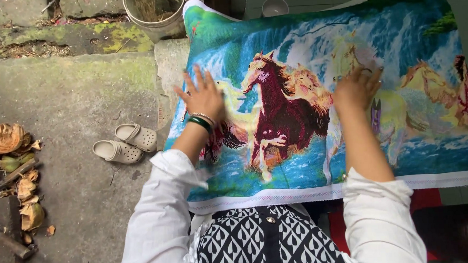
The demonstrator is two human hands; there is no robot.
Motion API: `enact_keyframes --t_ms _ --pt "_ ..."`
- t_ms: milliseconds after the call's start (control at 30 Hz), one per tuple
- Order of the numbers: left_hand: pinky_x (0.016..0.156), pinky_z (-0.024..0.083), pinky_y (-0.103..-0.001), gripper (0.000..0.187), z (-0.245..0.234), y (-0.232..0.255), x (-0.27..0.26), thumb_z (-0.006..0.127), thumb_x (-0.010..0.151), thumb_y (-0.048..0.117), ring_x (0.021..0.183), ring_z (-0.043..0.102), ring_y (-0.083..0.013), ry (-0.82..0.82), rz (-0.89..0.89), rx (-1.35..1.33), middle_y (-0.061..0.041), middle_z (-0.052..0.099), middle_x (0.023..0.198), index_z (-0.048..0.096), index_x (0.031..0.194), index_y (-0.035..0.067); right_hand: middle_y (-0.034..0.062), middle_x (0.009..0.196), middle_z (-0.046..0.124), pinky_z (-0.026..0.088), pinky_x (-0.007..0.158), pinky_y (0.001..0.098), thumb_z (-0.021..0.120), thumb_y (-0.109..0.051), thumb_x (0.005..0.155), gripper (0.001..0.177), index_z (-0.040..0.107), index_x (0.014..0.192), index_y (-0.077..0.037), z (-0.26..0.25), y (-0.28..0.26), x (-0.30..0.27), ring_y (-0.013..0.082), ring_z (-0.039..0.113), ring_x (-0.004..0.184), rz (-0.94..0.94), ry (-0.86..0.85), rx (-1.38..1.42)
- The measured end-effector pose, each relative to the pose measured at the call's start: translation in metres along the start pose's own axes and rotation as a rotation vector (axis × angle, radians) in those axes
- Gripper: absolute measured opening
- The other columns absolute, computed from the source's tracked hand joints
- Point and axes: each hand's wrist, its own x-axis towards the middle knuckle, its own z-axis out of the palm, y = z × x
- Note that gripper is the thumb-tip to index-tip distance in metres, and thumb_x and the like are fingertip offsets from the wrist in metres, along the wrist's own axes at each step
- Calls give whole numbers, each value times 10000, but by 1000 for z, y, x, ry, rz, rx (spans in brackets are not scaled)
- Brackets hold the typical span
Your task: A person is cross-stitching a horse design onto a large piece of fabric using a needle and thread.
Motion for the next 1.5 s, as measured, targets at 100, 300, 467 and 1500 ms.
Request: enact_keyframes --t_ms 100,300,467,1500 --pt "1196 46 -698 617 -4 56 -48 311 1063 341 1563 60 -405 -32 161 -23 -137 104 1718 228 1633 119 401 1418 482 245 1131 679 537 -145 1009 575 440 1538 59 -34 -76 -40 609 294 1394 -137 13 129" --pt "1209 -58 -626 685 14 67 -108 257 1019 490 1567 58 -360 -174 430 -69 -85 133 1717 161 1649 237 215 1632 354 148 1219 656 427 -282 1035 618 345 1628 -125 -63 -115 -108 455 291 1507 -260 -314 208" --pt "1214 -26 -597 791 19 36 -107 306 976 691 1565 19 -353 -173 453 -25 -82 148 1713 199 1640 274 145 1732 130 126 1250 601 352 -358 1105 602 257 1653 -127 -53 -52 -101 401 148 1565 -211 -413 237" --pt "1177 77 -713 926 36 71 -12 466 883 808 1529 88 -501 101 516 -138 -120 119 1714 251 1629 304 333 1608 311 79 1192 706 534 -469 1021 770 368 1604 5 -42 -17 -101 607 136 1489 -103 -232 303"
